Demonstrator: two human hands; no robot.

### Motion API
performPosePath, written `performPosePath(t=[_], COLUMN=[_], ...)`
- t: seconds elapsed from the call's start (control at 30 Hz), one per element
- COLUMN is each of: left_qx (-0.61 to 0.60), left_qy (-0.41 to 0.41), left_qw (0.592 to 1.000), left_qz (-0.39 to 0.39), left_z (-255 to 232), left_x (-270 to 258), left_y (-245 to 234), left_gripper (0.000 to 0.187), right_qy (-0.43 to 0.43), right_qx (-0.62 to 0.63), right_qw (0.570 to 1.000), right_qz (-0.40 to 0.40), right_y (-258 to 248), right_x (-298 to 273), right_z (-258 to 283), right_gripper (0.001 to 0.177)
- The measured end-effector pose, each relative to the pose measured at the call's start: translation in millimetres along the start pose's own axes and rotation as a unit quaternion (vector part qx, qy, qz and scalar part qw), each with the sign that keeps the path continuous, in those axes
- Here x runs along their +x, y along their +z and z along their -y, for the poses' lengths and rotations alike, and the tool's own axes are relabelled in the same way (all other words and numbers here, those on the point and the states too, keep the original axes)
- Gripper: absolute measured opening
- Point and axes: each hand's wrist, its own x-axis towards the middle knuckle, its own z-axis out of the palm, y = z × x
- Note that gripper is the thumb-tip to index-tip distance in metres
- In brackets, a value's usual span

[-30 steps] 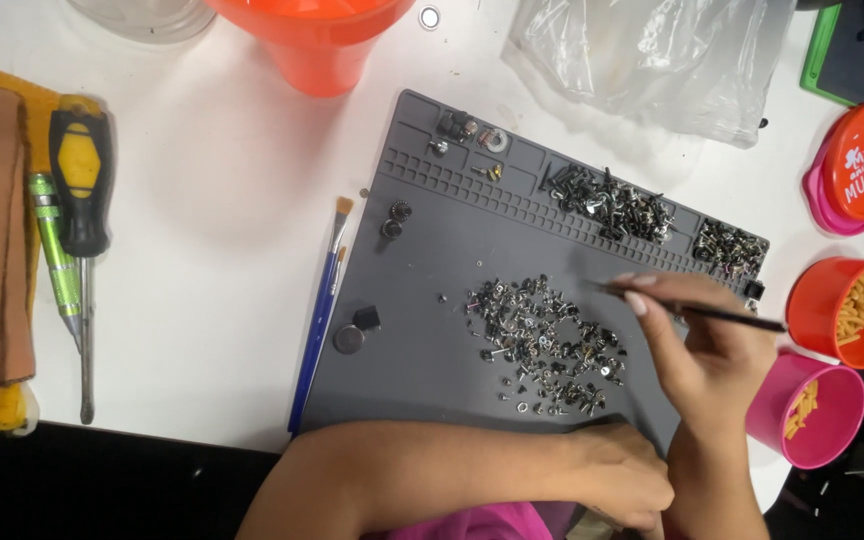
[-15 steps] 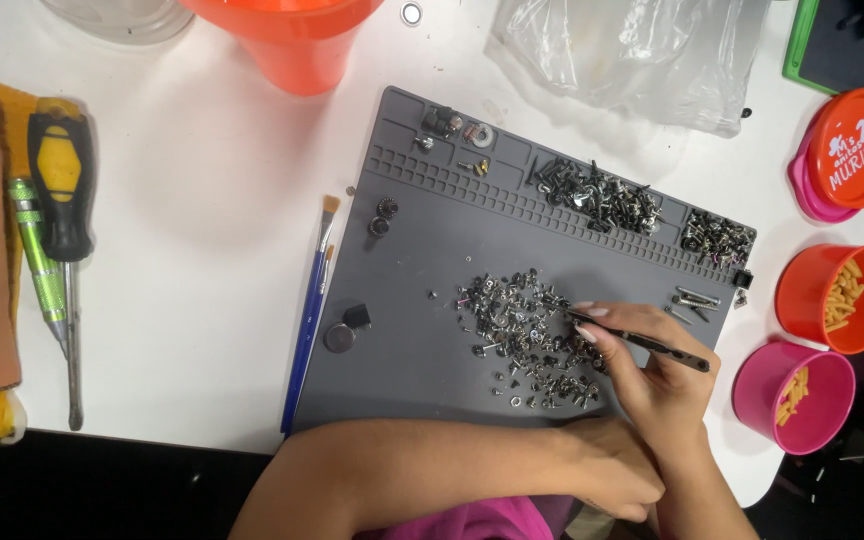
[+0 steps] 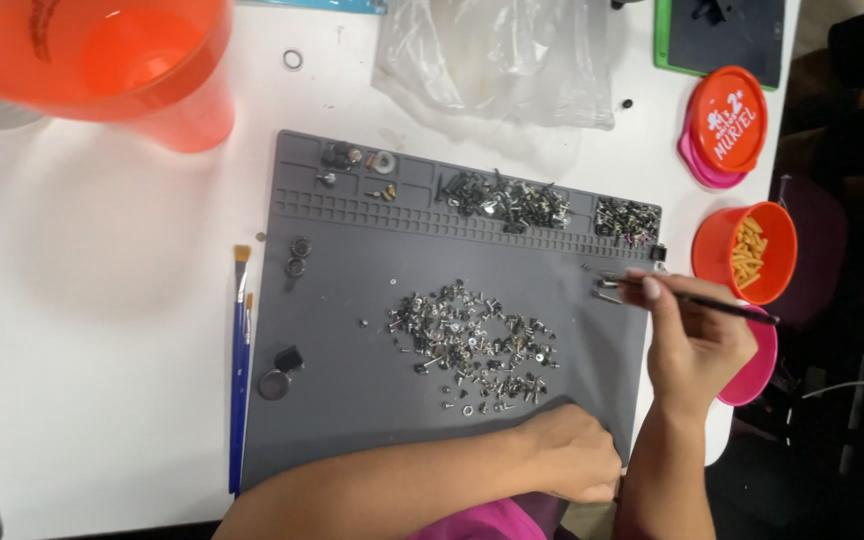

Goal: Sorting small electronic screws and washers on a magnetic repair mat using a precision tool.

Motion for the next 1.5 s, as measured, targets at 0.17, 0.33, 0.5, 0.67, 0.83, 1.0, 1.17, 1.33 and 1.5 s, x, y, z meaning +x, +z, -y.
performPosePath(t=[0.17,0.33,0.5,0.67,0.83,1.0,1.17,1.33,1.5], left_qx=[0.008,0.014,0.006,0.023,0.014,0.027,0.023,0.024,0.013], left_qy=[-0.006,-0.013,-0.005,-0.011,-0.01,-0.009,-0.022,-0.039,-0.017], left_qw=[0.999,0.998,0.999,0.999,0.999,0.999,0.998,0.996,1.0], left_qz=[0.047,0.057,0.037,0.041,0.037,0.033,0.059,0.078,-0.004], left_z=[-3,-4,-2,-5,-4,-3,-7,-10,-4], left_x=[-2,-3,-3,-4,-4,-3,-5,-6,-3], left_y=[-11,-18,-10,-13,-13,-9,-25,-31,-7], left_gripper=[0.033,0.033,0.031,0.033,0.032,0.034,0.033,0.035,0.033], right_qy=[0.015,-0.008,-0.05,-0.067,-0.061,-0.057,-0.048,-0.056,-0.077], right_qx=[-0.032,-0.066,-0.09,-0.054,-0.071,-0.082,-0.093,-0.118,-0.113], right_qw=[0.999,0.997,0.994,0.995,0.994,0.993,0.991,0.989,0.987], right_qz=[-0.039,-0.026,-0.027,-0.042,-0.059,-0.064,-0.081,-0.073,-0.09], right_y=[-15,-6,-6,-13,-19,-28,-28,-26,-35], right_x=[29,37,39,49,52,53,49,44,34], right_z=[-14,-28,-29,-43,-50,-57,-67,-60,-50], right_gripper=[0.007,0.009,0.01,0.008,0.009,0.012,0.008,0.011,0.008])
